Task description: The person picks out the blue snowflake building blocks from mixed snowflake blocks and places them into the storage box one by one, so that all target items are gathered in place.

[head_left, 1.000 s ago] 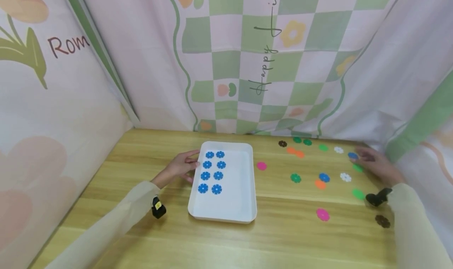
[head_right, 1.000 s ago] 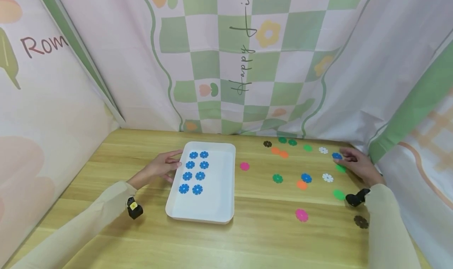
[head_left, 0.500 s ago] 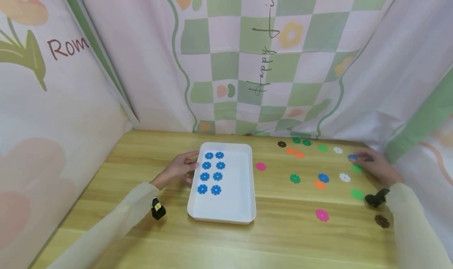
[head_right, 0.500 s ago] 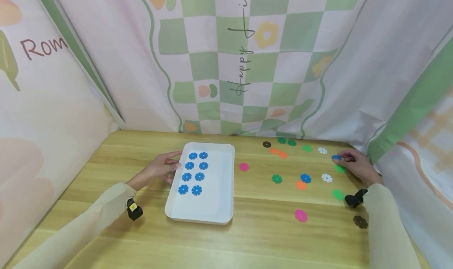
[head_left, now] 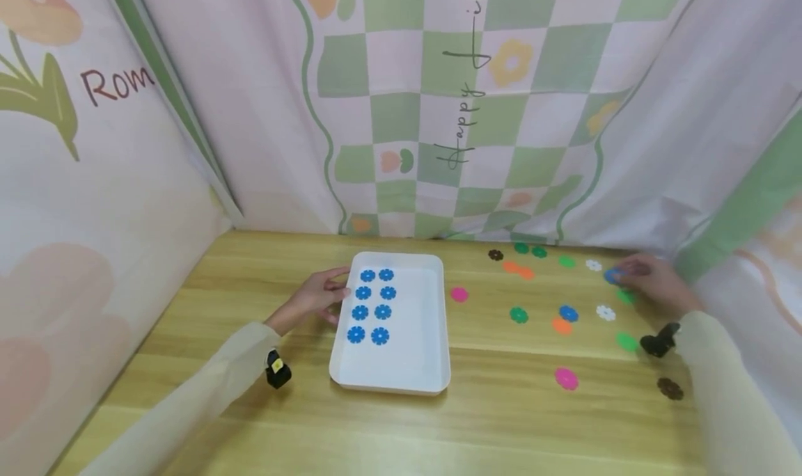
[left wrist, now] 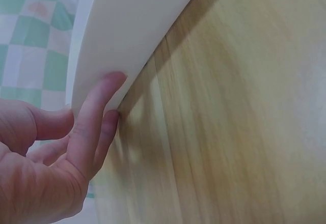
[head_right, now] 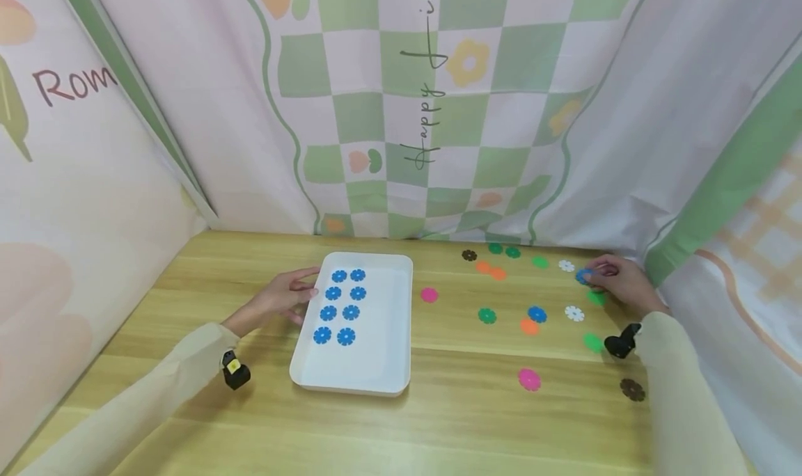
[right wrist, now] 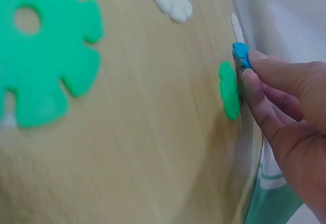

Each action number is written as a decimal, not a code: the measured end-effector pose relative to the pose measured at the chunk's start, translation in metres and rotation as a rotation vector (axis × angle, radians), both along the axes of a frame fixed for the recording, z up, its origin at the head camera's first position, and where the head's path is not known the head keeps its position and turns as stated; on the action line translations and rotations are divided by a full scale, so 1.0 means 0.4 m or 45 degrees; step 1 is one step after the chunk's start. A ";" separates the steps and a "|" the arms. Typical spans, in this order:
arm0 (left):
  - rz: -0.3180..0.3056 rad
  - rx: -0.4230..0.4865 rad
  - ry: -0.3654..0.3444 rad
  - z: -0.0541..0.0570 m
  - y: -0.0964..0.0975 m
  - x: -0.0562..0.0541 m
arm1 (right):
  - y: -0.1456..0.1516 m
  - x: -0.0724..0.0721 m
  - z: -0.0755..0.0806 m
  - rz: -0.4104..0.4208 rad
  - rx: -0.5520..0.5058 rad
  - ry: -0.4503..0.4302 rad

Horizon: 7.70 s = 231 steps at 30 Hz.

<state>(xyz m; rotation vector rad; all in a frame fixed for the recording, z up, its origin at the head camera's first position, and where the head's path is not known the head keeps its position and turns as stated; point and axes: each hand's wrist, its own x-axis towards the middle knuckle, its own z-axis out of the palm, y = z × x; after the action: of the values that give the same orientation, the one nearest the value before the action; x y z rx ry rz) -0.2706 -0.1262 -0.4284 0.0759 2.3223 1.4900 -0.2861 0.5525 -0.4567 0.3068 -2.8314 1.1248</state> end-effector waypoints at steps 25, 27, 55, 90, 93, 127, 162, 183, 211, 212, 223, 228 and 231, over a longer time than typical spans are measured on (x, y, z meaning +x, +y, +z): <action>0.010 0.024 -0.033 -0.009 -0.001 -0.006 | -0.318 -0.030 0.159 0.071 -0.316 -0.231; 0.006 0.023 -0.028 -0.009 -0.003 -0.006 | -0.360 -0.036 0.173 0.110 -0.418 -0.237; 0.012 0.032 0.015 -0.009 -0.009 0.007 | -0.874 -0.003 0.200 0.423 -0.507 -0.721; 0.005 0.052 0.040 -0.007 -0.007 -0.001 | -1.184 0.127 0.107 0.709 0.045 -0.643; 0.004 0.043 0.038 -0.005 -0.007 0.000 | -1.196 0.137 0.098 0.750 0.115 -0.551; 0.032 0.010 0.030 -0.004 -0.004 -0.001 | -1.015 0.062 0.161 0.991 0.009 -0.221; 0.009 -0.014 0.047 -0.003 -0.001 0.003 | -0.492 0.010 0.112 0.538 -0.016 -0.186; 0.016 -0.019 0.033 -0.003 -0.002 0.001 | -0.245 0.037 0.111 0.588 0.111 -0.604; 0.073 -0.014 -0.010 -0.004 -0.001 0.004 | -0.211 0.042 0.034 0.537 -0.008 -0.467; 0.073 -0.014 -0.010 -0.003 -0.001 0.004 | -0.212 0.043 0.035 0.543 -0.011 -0.454; 0.064 -0.029 0.001 0.001 0.004 0.003 | -0.224 0.050 0.034 0.606 0.036 -0.304; 0.062 -0.038 0.003 -0.001 0.003 0.002 | -0.223 0.030 0.039 0.642 0.090 -0.237; 0.057 -0.035 0.007 -0.002 0.003 0.001 | -0.221 0.018 0.050 0.650 0.085 -0.250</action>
<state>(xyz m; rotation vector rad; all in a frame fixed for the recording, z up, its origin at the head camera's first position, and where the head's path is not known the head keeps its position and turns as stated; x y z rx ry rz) -0.2701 -0.1250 -0.4292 0.0207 2.3624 1.4805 -0.2787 0.4639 -0.4366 1.0243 -3.0575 1.1896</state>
